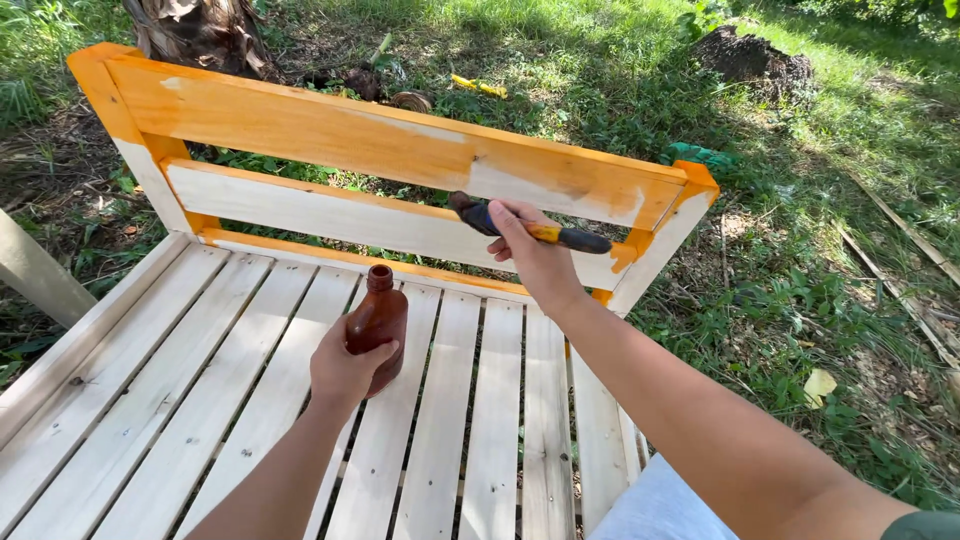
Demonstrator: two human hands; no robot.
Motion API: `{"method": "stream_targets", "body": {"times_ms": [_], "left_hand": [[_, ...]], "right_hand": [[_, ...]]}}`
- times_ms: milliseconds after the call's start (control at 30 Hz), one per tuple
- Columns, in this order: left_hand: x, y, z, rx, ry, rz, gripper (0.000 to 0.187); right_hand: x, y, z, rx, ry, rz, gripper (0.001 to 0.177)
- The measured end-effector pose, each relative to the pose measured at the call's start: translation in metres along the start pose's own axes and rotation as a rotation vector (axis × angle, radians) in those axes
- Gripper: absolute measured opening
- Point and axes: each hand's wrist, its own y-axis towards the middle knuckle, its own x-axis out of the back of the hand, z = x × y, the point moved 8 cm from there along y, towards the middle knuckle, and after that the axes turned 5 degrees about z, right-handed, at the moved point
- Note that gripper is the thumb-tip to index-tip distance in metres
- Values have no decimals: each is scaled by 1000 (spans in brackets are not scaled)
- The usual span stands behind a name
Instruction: Painting a wooden bench with a brush and varnish.
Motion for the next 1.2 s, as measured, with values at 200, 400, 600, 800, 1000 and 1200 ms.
{"method": "stream_targets", "body": {"times_ms": [200,400,600,800,1000,1200], "left_hand": [[3,-38,-46,-162,-261,-67,61],[5,-35,-83,-352,-184,-123,62],[13,-42,-113,-410,38,-145,64],[21,-43,-125,-427,114,-118,68],[45,-28,-145,-434,350,-129,68],[70,-7,-207,-558,854,-70,57]], "right_hand": [[-6,-27,48,29,325,-13,47],[-18,-23,80,184,82,110,41],[-26,-15,82,161,2,134,35],[-27,-19,66,89,-56,103,33],[-24,-15,46,-50,173,11,35],[-30,-16,10,-182,548,-197,36]]}}
